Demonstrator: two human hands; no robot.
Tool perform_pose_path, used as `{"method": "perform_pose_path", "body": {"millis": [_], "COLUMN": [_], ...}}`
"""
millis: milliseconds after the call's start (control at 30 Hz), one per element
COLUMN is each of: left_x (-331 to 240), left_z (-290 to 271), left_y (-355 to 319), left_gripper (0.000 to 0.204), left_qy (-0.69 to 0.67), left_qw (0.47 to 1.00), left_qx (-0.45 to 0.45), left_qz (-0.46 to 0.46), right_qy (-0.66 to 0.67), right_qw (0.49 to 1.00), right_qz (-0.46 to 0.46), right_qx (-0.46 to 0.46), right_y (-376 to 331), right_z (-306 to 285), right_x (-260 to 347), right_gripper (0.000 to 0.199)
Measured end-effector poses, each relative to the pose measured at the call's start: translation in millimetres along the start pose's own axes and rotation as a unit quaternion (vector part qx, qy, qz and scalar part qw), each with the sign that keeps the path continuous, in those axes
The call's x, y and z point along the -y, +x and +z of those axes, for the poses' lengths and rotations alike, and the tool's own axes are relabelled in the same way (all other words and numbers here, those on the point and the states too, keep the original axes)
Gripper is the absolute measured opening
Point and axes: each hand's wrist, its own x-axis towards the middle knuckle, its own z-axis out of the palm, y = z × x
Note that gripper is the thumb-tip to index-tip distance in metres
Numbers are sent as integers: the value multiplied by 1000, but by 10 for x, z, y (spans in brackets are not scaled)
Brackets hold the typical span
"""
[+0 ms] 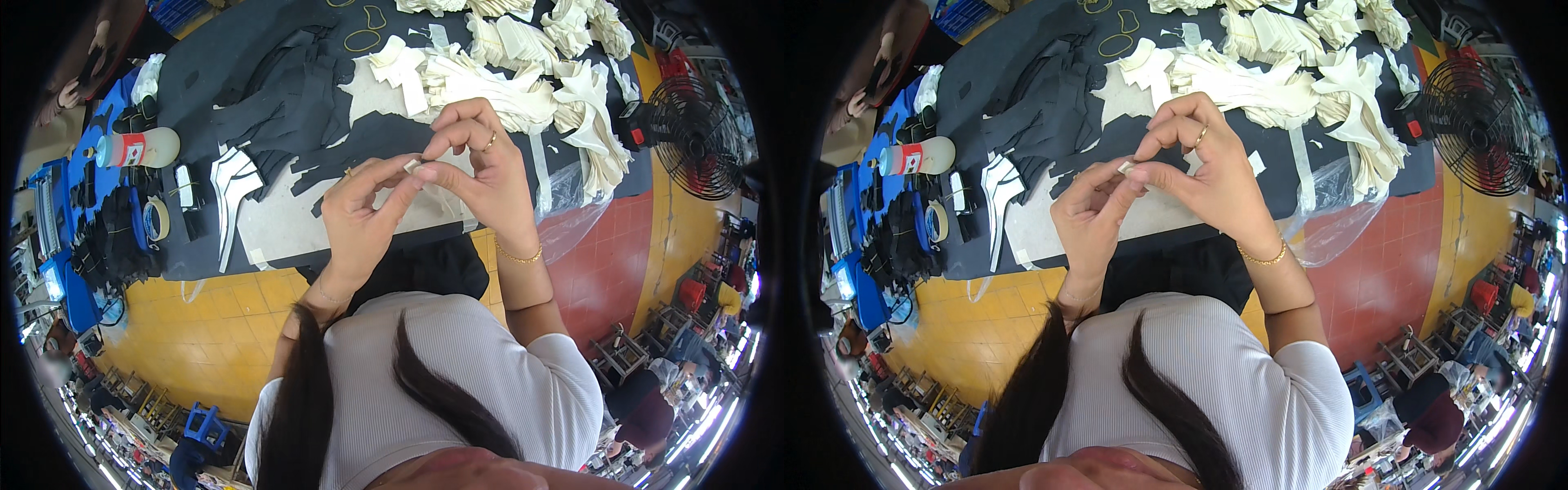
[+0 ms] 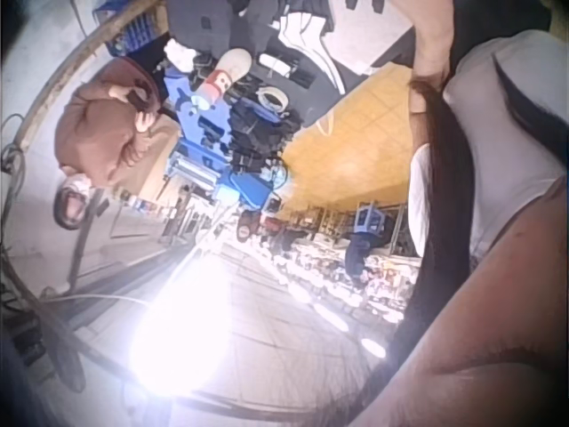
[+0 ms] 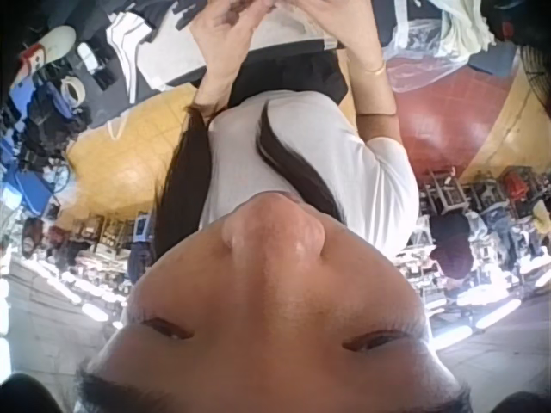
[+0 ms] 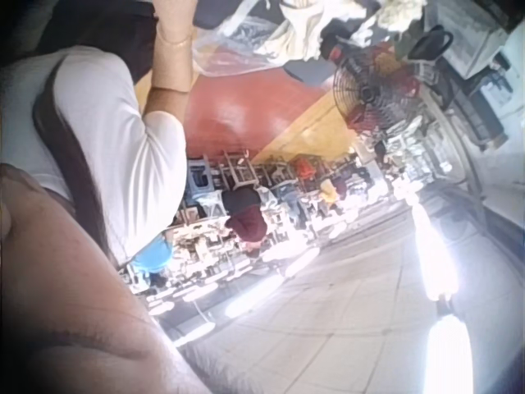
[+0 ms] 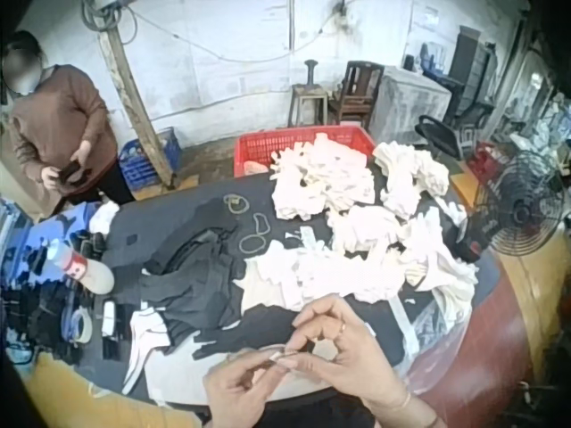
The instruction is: The person assembles gloves by hand at a workbench. They place white foam inserts into black glove shells, then fold and stack the finished gloves. The person also handles white gloves and foam pieces, organizing them on the table.
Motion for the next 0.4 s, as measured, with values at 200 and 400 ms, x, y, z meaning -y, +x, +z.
{"method": "perform_pose_path", "body": {"millis": [200,400], "left_x": [-52,-41], "left_z": [1,-32], "left_y": [-25,-98], "left_gripper": [23,25], "left_qy": [12,-181], "left_qw": [1000,977], "left_qx": [7,25], "left_qz": [5,-114], "right_qy": [4,-80], "right_qw": [998,995], "right_qz": [13,-38], "right_qx": [53,42], "right_y": [27,-38], "right_z": [-54,-58], "right_x": [26,22], "right_gripper": [20,18]}}
